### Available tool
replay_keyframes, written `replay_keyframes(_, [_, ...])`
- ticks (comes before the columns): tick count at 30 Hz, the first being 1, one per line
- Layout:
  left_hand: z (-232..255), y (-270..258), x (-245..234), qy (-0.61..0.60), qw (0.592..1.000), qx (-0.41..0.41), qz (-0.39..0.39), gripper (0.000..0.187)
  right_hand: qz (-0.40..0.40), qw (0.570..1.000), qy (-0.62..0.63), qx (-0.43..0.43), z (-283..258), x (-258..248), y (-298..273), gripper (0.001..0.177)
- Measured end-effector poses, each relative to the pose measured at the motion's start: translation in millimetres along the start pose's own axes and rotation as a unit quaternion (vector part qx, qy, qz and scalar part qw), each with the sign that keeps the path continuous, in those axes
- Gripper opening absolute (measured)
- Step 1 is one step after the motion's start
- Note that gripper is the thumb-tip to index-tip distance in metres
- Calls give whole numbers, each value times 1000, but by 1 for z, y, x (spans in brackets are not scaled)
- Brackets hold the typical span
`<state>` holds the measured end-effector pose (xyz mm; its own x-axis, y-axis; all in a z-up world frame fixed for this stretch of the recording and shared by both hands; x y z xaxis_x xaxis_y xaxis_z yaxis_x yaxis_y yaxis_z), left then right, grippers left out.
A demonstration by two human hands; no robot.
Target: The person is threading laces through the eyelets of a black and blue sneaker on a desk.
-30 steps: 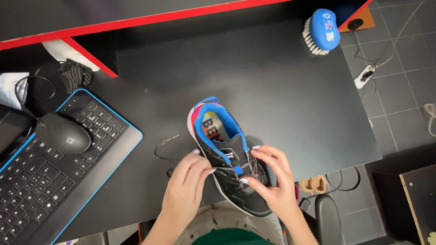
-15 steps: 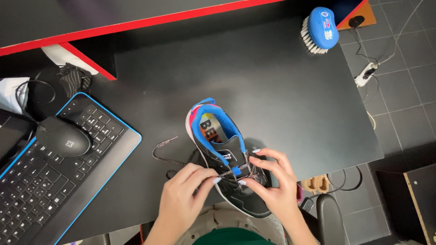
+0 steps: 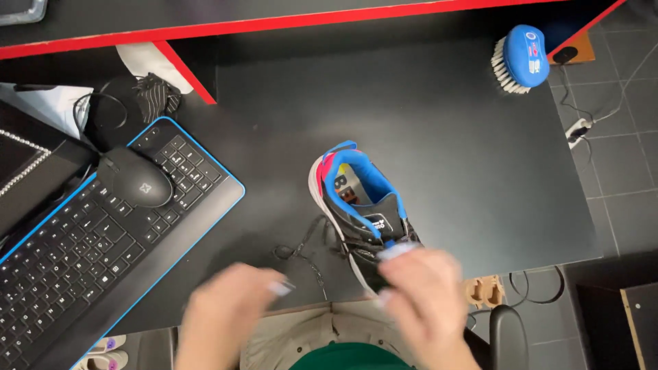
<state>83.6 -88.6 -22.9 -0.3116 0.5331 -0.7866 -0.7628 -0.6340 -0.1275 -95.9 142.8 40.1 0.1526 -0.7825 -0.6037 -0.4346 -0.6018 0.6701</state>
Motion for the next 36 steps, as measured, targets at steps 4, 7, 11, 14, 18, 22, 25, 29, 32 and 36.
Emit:
replay_keyframes(4, [80, -27, 18, 44, 970, 237, -6, 5, -249, 952, 156, -86, -51, 50, 0, 42])
replay_keyframes(7, [87, -25, 3, -32, 967, 254, -17, 11, -250, 944, 200, -77, -50, 47, 6, 26])
replay_keyframes(11, [44, -11, -4, -92, 983, 143, -75, 16, -164, 968, 172, -74, -28, 20, -2, 17])
replay_keyframes(14, [23, -1, -17, -114, 989, 77, -52, 12, -124, 987, 105, 3, -3, -3, -8, 26])
replay_keyframes(18, [0, 3, -14, -128, 990, 46, -43, 17, -98, 992, 67, 43, 18, -21, -12, 22])
replay_keyframes(22, [18, -1, 8, -87, 993, 72, -46, 15, -108, 989, 27, 99, 25, -21, -26, 17])
replay_keyframes(25, [83, -7, 20, -65, 982, 165, -64, 11, -119, 989, 84, 10, -3, -8, -14, 32])
replay_keyframes(29, [119, -14, 50, -59, 965, 236, -103, 27, -119, 972, 190, -65, -40, 1, 15, 28])
replay_keyframes(32, [124, -5, 41, -120, 967, 203, -95, 10, -103, 973, 198, -55, -25, -5, 8, 12])
replay_keyframes(36, [119, 3, 40, -147, 962, 150, -173, 10, -84, 973, 211, -30, -13, -8, 3, 13])
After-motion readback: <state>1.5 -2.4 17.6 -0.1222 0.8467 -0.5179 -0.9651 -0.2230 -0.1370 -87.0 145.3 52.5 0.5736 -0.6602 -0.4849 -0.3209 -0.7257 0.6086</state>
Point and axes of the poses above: each hand's wrist, its own y-axis towards the middle knuckle, its own x-axis out of the palm, z = x × y, the point moved 8 cm from there along y, towards the middle knuckle, and after that the axes turned 14 degrees about -x, right-handed, at the moved point
